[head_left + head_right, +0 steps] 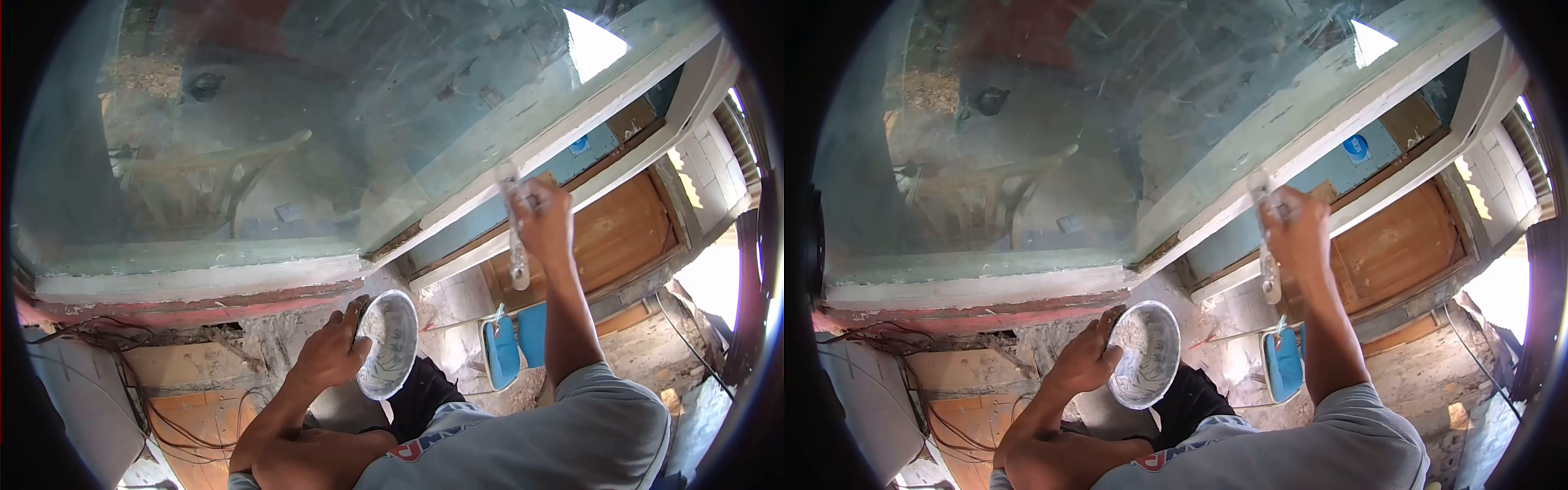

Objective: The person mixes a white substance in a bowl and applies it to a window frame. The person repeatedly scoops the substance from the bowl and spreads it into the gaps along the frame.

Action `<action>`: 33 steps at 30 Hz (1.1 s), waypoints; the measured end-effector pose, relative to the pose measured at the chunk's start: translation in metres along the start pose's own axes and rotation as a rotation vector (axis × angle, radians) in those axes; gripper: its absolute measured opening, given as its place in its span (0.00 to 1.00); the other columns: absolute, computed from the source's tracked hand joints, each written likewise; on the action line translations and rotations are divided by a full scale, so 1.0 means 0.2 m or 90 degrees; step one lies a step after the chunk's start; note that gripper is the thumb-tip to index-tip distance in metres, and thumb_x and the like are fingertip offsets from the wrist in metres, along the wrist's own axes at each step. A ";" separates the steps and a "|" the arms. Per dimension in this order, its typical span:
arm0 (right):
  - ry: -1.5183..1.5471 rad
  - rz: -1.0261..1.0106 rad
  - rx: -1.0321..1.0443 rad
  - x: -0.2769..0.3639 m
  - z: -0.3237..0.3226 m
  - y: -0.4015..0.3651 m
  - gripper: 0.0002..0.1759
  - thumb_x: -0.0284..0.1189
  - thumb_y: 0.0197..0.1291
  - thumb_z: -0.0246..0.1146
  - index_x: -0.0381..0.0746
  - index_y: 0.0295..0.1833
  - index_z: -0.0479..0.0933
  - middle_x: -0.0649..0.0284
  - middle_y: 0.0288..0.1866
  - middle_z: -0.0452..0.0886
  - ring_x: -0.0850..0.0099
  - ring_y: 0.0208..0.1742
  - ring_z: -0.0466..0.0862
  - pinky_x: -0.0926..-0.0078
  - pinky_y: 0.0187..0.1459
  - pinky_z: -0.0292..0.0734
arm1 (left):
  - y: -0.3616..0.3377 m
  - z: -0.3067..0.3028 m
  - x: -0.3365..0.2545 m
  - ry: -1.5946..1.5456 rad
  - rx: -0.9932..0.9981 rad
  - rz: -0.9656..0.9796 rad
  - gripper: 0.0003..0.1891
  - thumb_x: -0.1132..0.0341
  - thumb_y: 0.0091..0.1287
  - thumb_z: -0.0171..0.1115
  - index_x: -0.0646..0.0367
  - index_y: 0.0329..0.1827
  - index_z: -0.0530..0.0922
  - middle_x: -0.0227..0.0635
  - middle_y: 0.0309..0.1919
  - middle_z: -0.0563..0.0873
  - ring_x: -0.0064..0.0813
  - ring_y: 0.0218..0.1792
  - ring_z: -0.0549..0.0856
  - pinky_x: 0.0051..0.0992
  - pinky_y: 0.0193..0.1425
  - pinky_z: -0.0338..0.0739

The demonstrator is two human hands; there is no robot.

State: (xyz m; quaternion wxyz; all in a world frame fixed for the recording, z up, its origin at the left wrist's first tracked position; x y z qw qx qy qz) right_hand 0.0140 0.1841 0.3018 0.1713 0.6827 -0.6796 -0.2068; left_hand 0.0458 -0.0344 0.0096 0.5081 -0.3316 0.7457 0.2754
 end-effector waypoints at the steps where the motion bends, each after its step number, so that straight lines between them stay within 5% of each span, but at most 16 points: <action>1: 0.030 0.003 -0.020 -0.03 -0.01 0.00 0.06 0.24 0.60 0.66 0.36 0.30 0.81 0.57 0.19 0.78 0.67 0.18 0.74 0.65 0.25 0.69 | 0.00 0.00 0.00 0.000 -0.003 0.000 0.37 0.57 0.68 0.58 0.52 0.80 0.56 0.66 0.58 0.77 0.67 0.54 0.81 0.54 0.60 0.77; 6: 0.047 -0.003 0.127 -0.02 0.20 -0.12 0.06 0.26 0.58 0.68 0.36 0.31 0.79 0.51 0.23 0.79 0.60 0.22 0.79 0.61 0.28 0.74 | 0.00 0.00 0.00 0.004 -0.001 -0.002 0.37 0.56 0.69 0.57 0.52 0.80 0.56 0.65 0.57 0.77 0.66 0.54 0.81 0.54 0.60 0.76; 10: 0.005 0.005 0.191 0.02 0.34 -0.16 0.12 0.36 0.60 0.68 0.38 0.36 0.80 0.45 0.29 0.82 0.40 0.34 0.82 0.50 0.36 0.79 | 0.00 -0.01 -0.02 0.006 0.022 -0.015 0.37 0.56 0.68 0.56 0.52 0.80 0.56 0.64 0.57 0.77 0.66 0.55 0.81 0.54 0.61 0.76; 19: -0.046 0.034 0.114 -0.03 0.14 -0.02 0.11 0.35 0.59 0.69 0.38 0.37 0.82 0.46 0.32 0.84 0.41 0.37 0.84 0.49 0.39 0.79 | 0.01 0.03 0.02 0.007 0.008 0.007 0.37 0.56 0.68 0.56 0.52 0.80 0.56 0.64 0.59 0.77 0.65 0.56 0.81 0.53 0.62 0.76; 22: -0.070 -0.021 -0.002 -0.02 -0.07 0.05 0.07 0.28 0.59 0.67 0.35 0.36 0.81 0.48 0.26 0.81 0.52 0.29 0.85 0.59 0.33 0.78 | 0.02 0.02 0.00 -0.004 0.012 0.001 0.37 0.57 0.68 0.57 0.53 0.80 0.57 0.64 0.59 0.77 0.65 0.56 0.80 0.53 0.62 0.76; 25: 0.122 0.040 -0.081 -0.01 -0.29 0.07 0.08 0.25 0.64 0.64 0.35 0.30 0.79 0.64 0.20 0.77 0.81 0.24 0.76 0.75 0.26 0.70 | 0.01 -0.01 -0.03 -0.012 0.020 -0.021 0.37 0.57 0.68 0.57 0.53 0.79 0.57 0.64 0.60 0.76 0.65 0.58 0.80 0.52 0.63 0.75; 27: 0.175 -0.015 -0.105 -0.05 -0.34 0.02 0.09 0.25 0.65 0.64 0.37 0.30 0.79 0.69 0.20 0.75 0.86 0.25 0.71 0.79 0.25 0.65 | 0.00 -0.02 -0.01 -0.027 0.003 -0.026 0.37 0.60 0.68 0.58 0.53 0.80 0.56 0.63 0.62 0.76 0.64 0.61 0.78 0.51 0.65 0.74; 30: 0.257 0.019 0.015 0.01 -0.16 -0.15 0.06 0.21 0.65 0.61 0.38 0.35 0.81 0.72 0.22 0.73 0.87 0.24 0.68 0.81 0.24 0.62 | 0.00 -0.05 0.01 -0.040 -0.051 -0.005 0.37 0.63 0.68 0.58 0.53 0.80 0.56 0.61 0.65 0.75 0.63 0.64 0.76 0.50 0.67 0.73; 32: 0.319 0.045 0.250 -0.01 0.03 -0.29 0.09 0.17 0.63 0.56 0.38 0.42 0.80 0.69 0.25 0.75 0.83 0.26 0.71 0.77 0.26 0.66 | 0.01 -0.07 0.05 -0.101 -0.089 0.074 0.38 0.68 0.64 0.57 0.56 0.80 0.56 0.60 0.70 0.71 0.60 0.71 0.70 0.45 0.75 0.66; 33: 0.403 -0.064 0.291 0.00 0.17 -0.35 0.06 0.19 0.64 0.57 0.36 0.43 0.79 0.65 0.28 0.77 0.79 0.29 0.74 0.74 0.31 0.70 | 0.00 -0.08 0.06 -0.114 -0.123 0.106 0.39 0.69 0.63 0.57 0.57 0.80 0.56 0.59 0.71 0.70 0.59 0.73 0.68 0.43 0.77 0.63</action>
Point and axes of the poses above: each hand's wrist, its own y-axis towards the middle knuckle, its own z-axis out of the palm, x = y × z, the point moved 2 cm from there along y, towards the middle knuckle
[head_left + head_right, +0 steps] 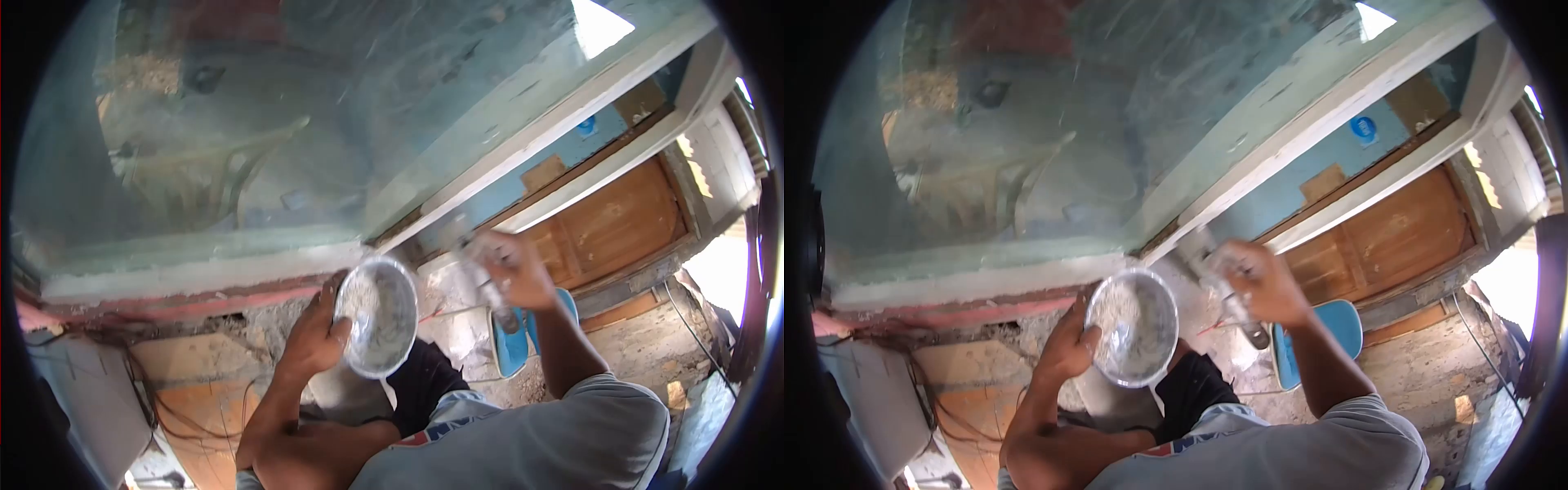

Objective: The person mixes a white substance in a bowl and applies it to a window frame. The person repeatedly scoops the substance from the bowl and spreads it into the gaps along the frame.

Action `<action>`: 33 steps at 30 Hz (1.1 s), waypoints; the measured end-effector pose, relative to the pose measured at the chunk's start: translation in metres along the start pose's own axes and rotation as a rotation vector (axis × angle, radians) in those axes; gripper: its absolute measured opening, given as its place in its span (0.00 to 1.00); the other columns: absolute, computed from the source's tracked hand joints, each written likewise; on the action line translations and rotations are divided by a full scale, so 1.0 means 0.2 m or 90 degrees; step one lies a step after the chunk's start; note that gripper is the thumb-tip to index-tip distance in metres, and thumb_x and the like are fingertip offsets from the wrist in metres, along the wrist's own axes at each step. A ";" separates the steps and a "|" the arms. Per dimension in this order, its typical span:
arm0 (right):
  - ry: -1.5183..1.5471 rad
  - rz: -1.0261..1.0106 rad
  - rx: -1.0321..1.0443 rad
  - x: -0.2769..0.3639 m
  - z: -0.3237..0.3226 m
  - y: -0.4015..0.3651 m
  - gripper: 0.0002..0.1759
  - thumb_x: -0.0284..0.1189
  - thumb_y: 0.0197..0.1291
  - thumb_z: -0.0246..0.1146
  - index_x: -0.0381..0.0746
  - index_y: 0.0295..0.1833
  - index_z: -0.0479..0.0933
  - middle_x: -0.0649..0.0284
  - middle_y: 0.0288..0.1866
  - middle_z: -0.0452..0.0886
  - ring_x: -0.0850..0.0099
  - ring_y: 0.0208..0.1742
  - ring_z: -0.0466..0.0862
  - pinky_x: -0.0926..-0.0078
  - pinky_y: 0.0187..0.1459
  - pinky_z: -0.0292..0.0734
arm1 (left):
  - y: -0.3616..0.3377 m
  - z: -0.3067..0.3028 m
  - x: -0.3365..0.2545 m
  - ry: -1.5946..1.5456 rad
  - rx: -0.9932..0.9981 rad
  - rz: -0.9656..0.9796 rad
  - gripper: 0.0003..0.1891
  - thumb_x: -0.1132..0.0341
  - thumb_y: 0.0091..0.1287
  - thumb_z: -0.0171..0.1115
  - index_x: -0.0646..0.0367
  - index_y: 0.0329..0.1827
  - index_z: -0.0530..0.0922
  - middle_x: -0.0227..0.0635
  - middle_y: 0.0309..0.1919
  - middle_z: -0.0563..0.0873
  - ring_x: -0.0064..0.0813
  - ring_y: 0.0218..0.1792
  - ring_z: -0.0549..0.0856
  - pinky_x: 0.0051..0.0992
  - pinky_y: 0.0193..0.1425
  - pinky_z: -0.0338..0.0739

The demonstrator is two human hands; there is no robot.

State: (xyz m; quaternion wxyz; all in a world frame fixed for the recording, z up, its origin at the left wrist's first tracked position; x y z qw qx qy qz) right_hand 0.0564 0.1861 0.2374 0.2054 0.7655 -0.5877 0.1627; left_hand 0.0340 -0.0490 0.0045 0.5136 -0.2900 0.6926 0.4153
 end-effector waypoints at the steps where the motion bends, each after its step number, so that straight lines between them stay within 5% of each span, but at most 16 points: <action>1: 0.074 0.027 0.119 -0.14 0.11 -0.03 0.04 0.21 0.66 0.59 0.34 0.43 0.78 0.61 0.32 0.79 0.78 0.33 0.77 0.73 0.36 0.73 | 0.00 -0.03 -0.04 -0.054 -0.004 -0.067 0.40 0.71 0.61 0.54 0.60 0.80 0.56 0.57 0.74 0.68 0.57 0.76 0.65 0.40 0.80 0.58; 4: 0.253 0.353 0.244 -0.12 0.38 -0.09 0.07 0.24 0.66 0.62 0.31 0.45 0.76 0.57 0.26 0.80 0.75 0.26 0.82 0.72 0.29 0.77 | -0.03 -0.04 0.01 -0.058 -0.060 -0.065 0.39 0.71 0.61 0.51 0.63 0.80 0.56 0.57 0.75 0.66 0.55 0.77 0.64 0.40 0.80 0.57; 10: 0.119 0.248 0.269 -0.17 0.57 -0.13 0.20 0.27 0.57 0.69 0.32 0.55 0.77 0.53 0.25 0.84 0.63 0.28 0.88 0.65 0.32 0.80 | -0.06 -0.05 -0.04 -0.098 -0.159 -0.059 0.39 0.73 0.60 0.47 0.61 0.80 0.56 0.56 0.72 0.70 0.55 0.75 0.68 0.40 0.79 0.58; 15: 0.054 0.055 0.147 -0.17 0.67 -0.08 0.17 0.29 0.57 0.68 0.31 0.51 0.80 0.44 0.31 0.84 0.47 0.36 0.87 0.56 0.41 0.81 | -0.06 -0.04 -0.07 -0.069 -0.190 -0.081 0.39 0.74 0.60 0.46 0.60 0.80 0.57 0.57 0.71 0.71 0.56 0.73 0.71 0.42 0.78 0.60; 19: -0.008 0.060 0.114 -0.27 0.69 -0.05 0.18 0.28 0.57 0.67 0.29 0.51 0.80 0.39 0.35 0.84 0.42 0.40 0.86 0.53 0.44 0.81 | -0.07 -0.02 -0.06 -0.049 -0.206 -0.051 0.40 0.74 0.59 0.47 0.60 0.80 0.57 0.59 0.70 0.71 0.59 0.72 0.71 0.43 0.77 0.61; 22: -0.019 0.074 0.125 -0.29 0.69 -0.03 0.18 0.28 0.58 0.68 0.27 0.50 0.81 0.41 0.34 0.85 0.47 0.37 0.88 0.61 0.40 0.81 | -0.07 -0.01 -0.04 -0.025 -0.208 -0.045 0.40 0.73 0.58 0.48 0.60 0.80 0.56 0.59 0.71 0.70 0.61 0.72 0.71 0.43 0.77 0.61; 33: 0.094 0.097 0.174 -0.37 0.80 -0.01 0.12 0.29 0.59 0.67 0.31 0.42 0.83 0.41 0.30 0.83 0.50 0.33 0.88 0.62 0.36 0.79 | -0.08 0.03 -0.14 0.051 -0.155 -0.067 0.41 0.76 0.55 0.48 0.62 0.79 0.58 0.60 0.71 0.70 0.62 0.71 0.71 0.43 0.75 0.64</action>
Point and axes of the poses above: each hand's wrist, its own y-axis towards the middle knuckle, its own z-axis out of the palm, x = y × z, the point moved 2 cm from there along y, towards the middle knuckle
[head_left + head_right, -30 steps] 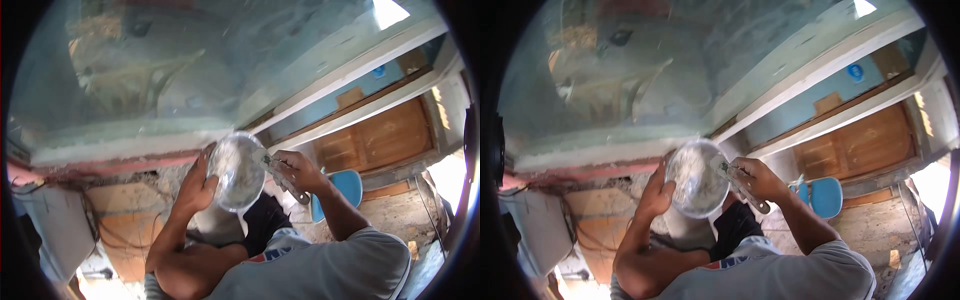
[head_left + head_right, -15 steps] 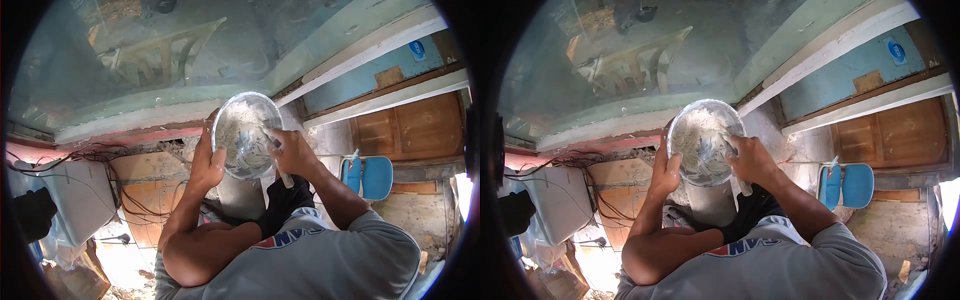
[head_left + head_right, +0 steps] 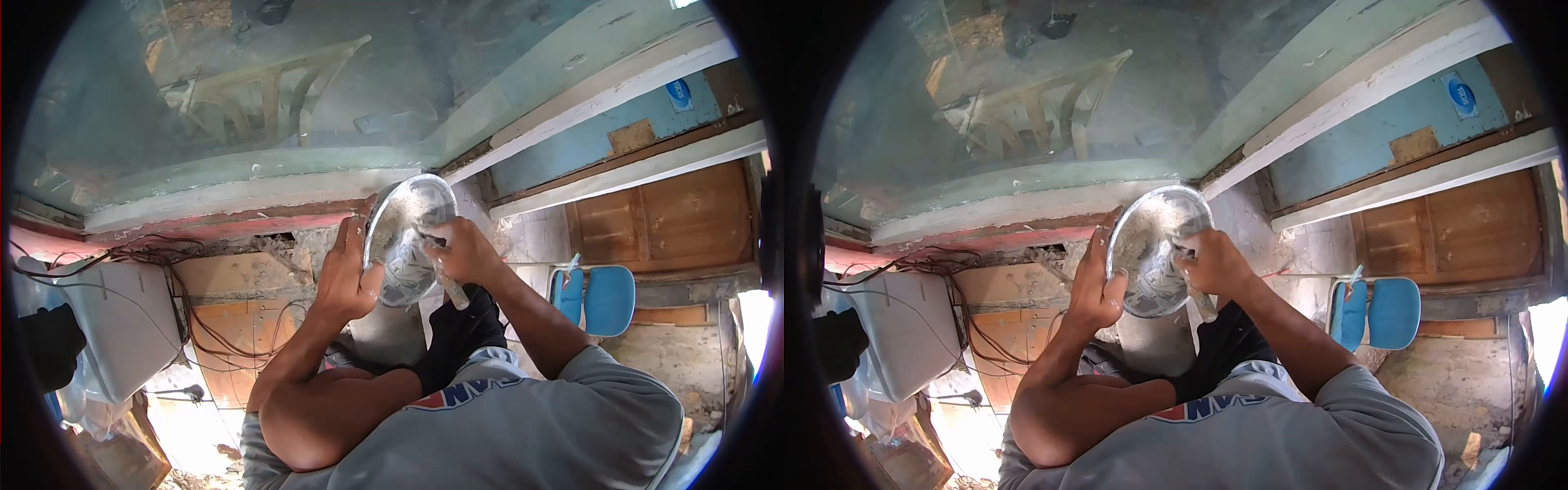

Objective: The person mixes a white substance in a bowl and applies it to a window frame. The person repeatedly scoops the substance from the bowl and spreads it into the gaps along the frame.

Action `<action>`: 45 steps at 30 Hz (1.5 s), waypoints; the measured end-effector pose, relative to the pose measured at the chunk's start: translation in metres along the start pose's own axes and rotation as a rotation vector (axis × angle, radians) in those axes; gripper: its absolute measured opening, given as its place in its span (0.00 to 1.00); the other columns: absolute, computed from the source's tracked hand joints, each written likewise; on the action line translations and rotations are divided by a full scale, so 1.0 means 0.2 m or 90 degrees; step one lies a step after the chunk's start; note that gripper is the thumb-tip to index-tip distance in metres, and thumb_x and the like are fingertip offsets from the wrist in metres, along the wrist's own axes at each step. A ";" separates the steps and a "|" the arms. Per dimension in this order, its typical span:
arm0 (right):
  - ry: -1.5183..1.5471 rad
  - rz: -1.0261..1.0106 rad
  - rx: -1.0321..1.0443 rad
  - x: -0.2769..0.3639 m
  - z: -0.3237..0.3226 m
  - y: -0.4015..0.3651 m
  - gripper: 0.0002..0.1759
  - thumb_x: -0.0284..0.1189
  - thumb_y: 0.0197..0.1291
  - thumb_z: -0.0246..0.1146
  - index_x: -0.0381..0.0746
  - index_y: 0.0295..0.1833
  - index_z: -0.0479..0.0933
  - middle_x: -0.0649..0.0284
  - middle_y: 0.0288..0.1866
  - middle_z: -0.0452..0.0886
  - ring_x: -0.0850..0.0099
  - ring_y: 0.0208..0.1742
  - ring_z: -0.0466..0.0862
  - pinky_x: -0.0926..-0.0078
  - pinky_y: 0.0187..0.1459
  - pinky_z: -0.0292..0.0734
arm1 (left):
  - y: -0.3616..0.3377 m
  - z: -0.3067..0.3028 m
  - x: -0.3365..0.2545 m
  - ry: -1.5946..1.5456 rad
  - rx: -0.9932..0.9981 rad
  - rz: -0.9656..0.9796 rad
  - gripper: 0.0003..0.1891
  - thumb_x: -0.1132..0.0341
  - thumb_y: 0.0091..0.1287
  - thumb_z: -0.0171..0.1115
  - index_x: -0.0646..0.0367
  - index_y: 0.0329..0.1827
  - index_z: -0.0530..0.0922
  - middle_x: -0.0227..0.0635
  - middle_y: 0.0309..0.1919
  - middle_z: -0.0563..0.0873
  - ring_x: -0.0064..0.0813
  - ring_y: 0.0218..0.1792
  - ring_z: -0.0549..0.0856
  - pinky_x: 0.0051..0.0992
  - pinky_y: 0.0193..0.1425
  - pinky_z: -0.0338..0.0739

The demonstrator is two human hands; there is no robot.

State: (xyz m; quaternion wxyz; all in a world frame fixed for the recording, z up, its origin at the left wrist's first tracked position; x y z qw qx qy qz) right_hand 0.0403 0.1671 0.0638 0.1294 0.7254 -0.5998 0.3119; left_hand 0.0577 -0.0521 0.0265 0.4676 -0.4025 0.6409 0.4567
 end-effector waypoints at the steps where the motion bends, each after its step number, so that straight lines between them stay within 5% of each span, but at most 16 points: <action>1: 0.003 0.001 0.033 0.00 0.01 0.00 0.11 0.29 0.59 0.67 0.31 0.42 0.83 0.42 0.30 0.82 0.52 0.31 0.88 0.63 0.35 0.79 | 0.00 0.01 0.00 0.012 0.004 -0.009 0.41 0.76 0.55 0.48 0.62 0.79 0.58 0.60 0.71 0.70 0.62 0.70 0.71 0.44 0.75 0.64; 3: -0.004 -0.100 -0.004 -0.05 0.08 -0.02 0.11 0.29 0.59 0.67 0.31 0.42 0.83 0.43 0.29 0.83 0.56 0.29 0.87 0.64 0.34 0.78 | 0.00 0.01 0.02 0.025 0.008 -0.015 0.41 0.76 0.55 0.48 0.62 0.79 0.58 0.61 0.71 0.70 0.63 0.70 0.71 0.45 0.75 0.64; 5: 0.007 -0.041 0.059 -0.07 0.12 -0.02 0.12 0.30 0.59 0.68 0.31 0.41 0.83 0.44 0.29 0.84 0.60 0.29 0.87 0.64 0.35 0.79 | 0.00 0.01 0.07 0.063 0.002 0.002 0.42 0.70 0.58 0.54 0.57 0.80 0.55 0.65 0.65 0.71 0.72 0.52 0.78 0.55 0.52 0.77; 7: 0.023 0.016 0.147 0.00 0.10 -0.04 0.12 0.30 0.60 0.67 0.31 0.42 0.83 0.45 0.29 0.84 0.62 0.30 0.88 0.64 0.37 0.79 | 0.00 0.01 0.07 0.076 0.005 -0.003 0.42 0.70 0.58 0.54 0.58 0.80 0.55 0.65 0.66 0.71 0.72 0.54 0.77 0.54 0.56 0.77; 10: 0.027 0.058 0.368 0.03 0.06 -0.07 0.16 0.32 0.56 0.67 0.32 0.47 0.84 0.44 0.30 0.84 0.52 0.34 0.87 0.62 0.41 0.81 | 0.00 0.01 0.09 0.045 -0.001 0.002 0.39 0.72 0.59 0.51 0.61 0.79 0.57 0.65 0.68 0.71 0.68 0.62 0.75 0.48 0.66 0.71; 11: 0.046 0.044 0.312 0.04 0.00 -0.09 0.17 0.32 0.57 0.66 0.32 0.48 0.83 0.44 0.31 0.84 0.53 0.33 0.87 0.62 0.41 0.81 | 0.00 0.03 0.10 -0.002 -0.012 0.012 0.38 0.75 0.59 0.48 0.64 0.78 0.58 0.64 0.68 0.72 0.64 0.67 0.73 0.43 0.73 0.66; 18: 0.009 0.107 -0.013 0.17 -0.33 -0.20 0.25 0.26 0.56 0.71 0.35 0.61 0.80 0.55 0.26 0.83 0.76 0.26 0.82 0.72 0.30 0.76 | 0.00 0.04 0.16 -0.023 0.023 -0.064 0.36 0.71 0.62 0.48 0.68 0.77 0.58 0.65 0.67 0.73 0.63 0.68 0.73 0.42 0.74 0.65; 21: -0.136 0.078 -0.208 0.12 -0.36 -0.14 0.14 0.27 0.56 0.71 0.34 0.47 0.82 0.53 0.27 0.84 0.67 0.26 0.86 0.69 0.30 0.78 | -0.01 0.06 0.20 -0.013 0.041 -0.076 0.36 0.70 0.63 0.49 0.69 0.78 0.58 0.66 0.67 0.73 0.62 0.69 0.72 0.42 0.76 0.63; 22: -0.158 0.079 -0.263 0.13 -0.38 -0.11 0.10 0.28 0.56 0.71 0.34 0.38 0.79 0.53 0.26 0.83 0.57 0.27 0.86 0.64 0.31 0.78 | -0.02 0.07 0.22 0.001 0.050 -0.091 0.36 0.70 0.63 0.49 0.69 0.78 0.57 0.66 0.68 0.72 0.62 0.70 0.71 0.42 0.76 0.62; 25: -0.269 0.045 -0.341 0.06 -0.43 -0.01 0.10 0.30 0.57 0.70 0.35 0.34 0.77 0.52 0.25 0.82 0.50 0.29 0.84 0.59 0.31 0.77 | -0.02 0.06 0.19 -0.024 0.074 -0.083 0.36 0.70 0.63 0.49 0.70 0.78 0.57 0.65 0.68 0.72 0.62 0.70 0.71 0.42 0.76 0.62; 28: -0.327 0.055 -0.362 0.01 -0.45 0.04 0.12 0.32 0.59 0.69 0.35 0.32 0.76 0.49 0.24 0.79 0.45 0.28 0.81 0.56 0.31 0.75 | -0.01 0.04 0.17 -0.013 0.084 -0.035 0.38 0.65 0.65 0.54 0.63 0.80 0.55 0.66 0.69 0.70 0.67 0.65 0.73 0.48 0.68 0.71; 45: -0.308 0.058 -0.358 0.05 -0.43 0.18 0.17 0.29 0.57 0.64 0.30 0.20 0.71 0.43 0.19 0.72 0.41 0.23 0.75 0.55 0.28 0.72 | -0.04 0.04 0.20 -0.014 0.105 -0.018 0.39 0.65 0.64 0.54 0.57 0.81 0.55 0.63 0.69 0.71 0.66 0.61 0.78 0.50 0.63 0.75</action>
Point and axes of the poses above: each hand's wrist, its own y-axis towards the middle knuckle, its own z-axis out of the palm, x = y × z, the point moved 2 cm from there along y, towards the middle knuckle
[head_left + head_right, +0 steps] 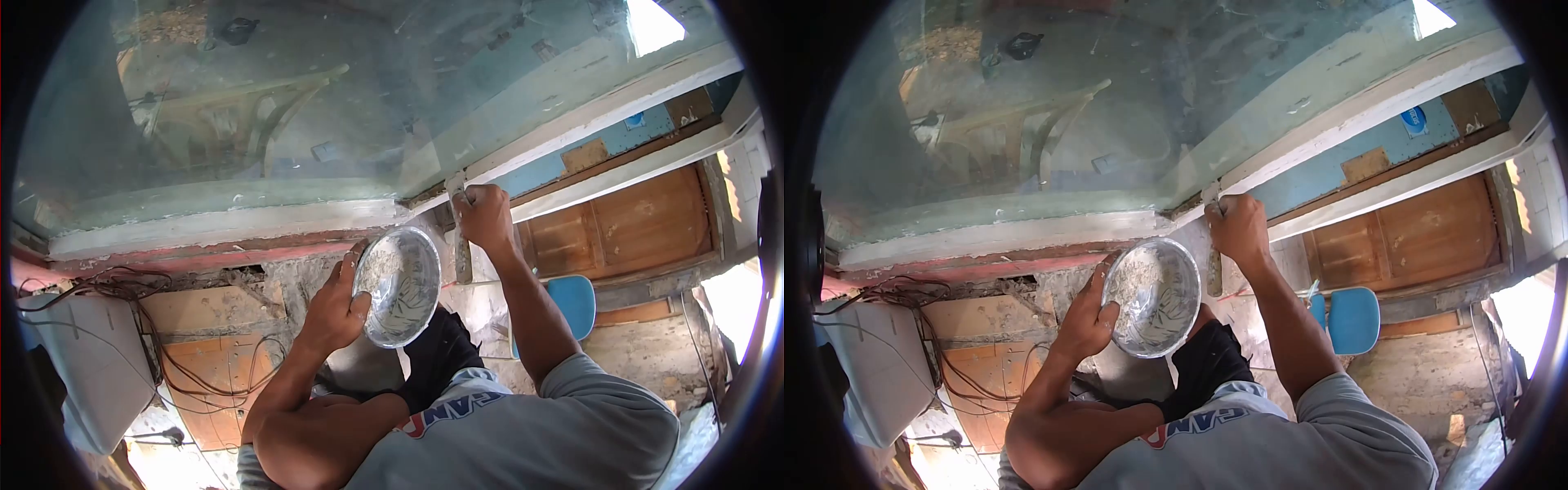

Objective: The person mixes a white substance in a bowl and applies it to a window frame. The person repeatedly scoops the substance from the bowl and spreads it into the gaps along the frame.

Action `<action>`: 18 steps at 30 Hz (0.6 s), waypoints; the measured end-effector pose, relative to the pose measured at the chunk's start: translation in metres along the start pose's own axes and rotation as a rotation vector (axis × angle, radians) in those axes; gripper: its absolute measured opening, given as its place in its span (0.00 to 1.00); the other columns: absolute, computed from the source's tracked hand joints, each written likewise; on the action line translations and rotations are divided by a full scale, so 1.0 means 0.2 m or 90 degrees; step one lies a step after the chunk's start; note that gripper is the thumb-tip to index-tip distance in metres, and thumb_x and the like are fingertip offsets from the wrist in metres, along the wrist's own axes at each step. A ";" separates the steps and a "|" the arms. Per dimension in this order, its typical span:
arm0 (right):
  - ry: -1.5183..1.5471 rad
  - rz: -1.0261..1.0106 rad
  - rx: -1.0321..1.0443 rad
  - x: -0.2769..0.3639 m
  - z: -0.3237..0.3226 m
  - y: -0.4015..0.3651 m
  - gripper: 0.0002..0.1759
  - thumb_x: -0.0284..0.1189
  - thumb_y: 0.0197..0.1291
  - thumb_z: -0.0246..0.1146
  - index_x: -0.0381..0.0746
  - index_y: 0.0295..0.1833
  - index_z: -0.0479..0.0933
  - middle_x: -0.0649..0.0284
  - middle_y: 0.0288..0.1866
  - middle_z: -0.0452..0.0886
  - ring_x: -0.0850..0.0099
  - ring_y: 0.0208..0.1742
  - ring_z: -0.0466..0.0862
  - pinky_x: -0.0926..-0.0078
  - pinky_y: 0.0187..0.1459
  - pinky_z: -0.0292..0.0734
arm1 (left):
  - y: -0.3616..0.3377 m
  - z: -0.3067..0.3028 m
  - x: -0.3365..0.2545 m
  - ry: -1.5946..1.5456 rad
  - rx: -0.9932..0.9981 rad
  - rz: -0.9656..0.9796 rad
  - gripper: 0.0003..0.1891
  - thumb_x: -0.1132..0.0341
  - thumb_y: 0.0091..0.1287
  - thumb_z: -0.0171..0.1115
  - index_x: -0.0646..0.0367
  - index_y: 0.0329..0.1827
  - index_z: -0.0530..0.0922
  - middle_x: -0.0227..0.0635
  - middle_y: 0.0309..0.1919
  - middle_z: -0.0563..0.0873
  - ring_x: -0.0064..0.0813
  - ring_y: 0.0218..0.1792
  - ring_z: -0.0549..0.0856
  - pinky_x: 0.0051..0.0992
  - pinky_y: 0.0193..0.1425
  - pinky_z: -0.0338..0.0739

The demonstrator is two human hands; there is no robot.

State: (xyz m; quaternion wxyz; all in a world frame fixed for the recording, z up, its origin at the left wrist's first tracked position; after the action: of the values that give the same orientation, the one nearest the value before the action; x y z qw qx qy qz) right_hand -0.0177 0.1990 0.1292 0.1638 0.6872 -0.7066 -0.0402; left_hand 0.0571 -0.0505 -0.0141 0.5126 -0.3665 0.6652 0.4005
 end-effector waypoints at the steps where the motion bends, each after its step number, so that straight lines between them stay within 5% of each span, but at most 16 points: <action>1: -0.002 -0.003 -0.001 0.01 -0.01 -0.01 0.17 0.29 0.57 0.64 0.30 0.20 0.71 0.43 0.19 0.72 0.41 0.23 0.75 0.55 0.28 0.72 | 0.00 0.00 0.00 -0.002 -0.002 0.010 0.39 0.65 0.64 0.54 0.57 0.81 0.55 0.63 0.69 0.71 0.66 0.60 0.78 0.50 0.62 0.75; 8: 0.028 -0.047 0.010 0.04 -0.11 -0.06 0.17 0.28 0.59 0.66 0.32 0.23 0.70 0.47 0.18 0.69 0.50 0.19 0.68 0.58 0.25 0.67 | 0.00 -0.02 -0.01 -0.011 0.008 -0.036 0.39 0.64 0.64 0.54 0.57 0.81 0.55 0.63 0.68 0.72 0.66 0.59 0.78 0.50 0.61 0.75; 14: -0.054 -0.083 -0.024 -0.10 -0.05 -0.02 0.14 0.28 0.60 0.66 0.32 0.27 0.73 0.44 0.22 0.75 0.45 0.25 0.77 0.58 0.30 0.71 | 0.01 0.01 0.03 0.006 -0.023 0.022 0.40 0.64 0.63 0.54 0.56 0.81 0.54 0.65 0.65 0.74 0.67 0.57 0.79 0.50 0.61 0.75; 15: -0.073 -0.028 -0.008 -0.09 -0.06 -0.02 0.11 0.32 0.58 0.67 0.34 0.29 0.81 0.43 0.27 0.81 0.40 0.33 0.81 0.48 0.38 0.77 | 0.01 0.01 0.03 0.008 -0.013 0.009 0.40 0.64 0.63 0.54 0.56 0.81 0.55 0.64 0.65 0.74 0.67 0.58 0.78 0.50 0.62 0.75; 18: -0.063 0.007 0.045 0.00 -0.10 0.01 0.13 0.32 0.58 0.67 0.33 0.27 0.80 0.42 0.28 0.81 0.40 0.33 0.82 0.48 0.38 0.77 | 0.02 0.00 0.01 -0.006 0.014 -0.014 0.39 0.64 0.63 0.54 0.56 0.81 0.55 0.64 0.66 0.73 0.67 0.59 0.78 0.50 0.62 0.75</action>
State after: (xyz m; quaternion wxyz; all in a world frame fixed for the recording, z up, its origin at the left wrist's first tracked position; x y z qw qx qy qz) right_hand -0.0138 0.2025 0.1480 0.1045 0.6857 -0.7187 -0.0485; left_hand 0.0539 -0.0483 -0.0148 0.5245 -0.3663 0.6629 0.3890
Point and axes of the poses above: each hand's wrist, its own y-axis towards the middle knuckle, its own z-axis out of the palm, x = y × z, the point moved 2 cm from there along y, towards the middle knuckle
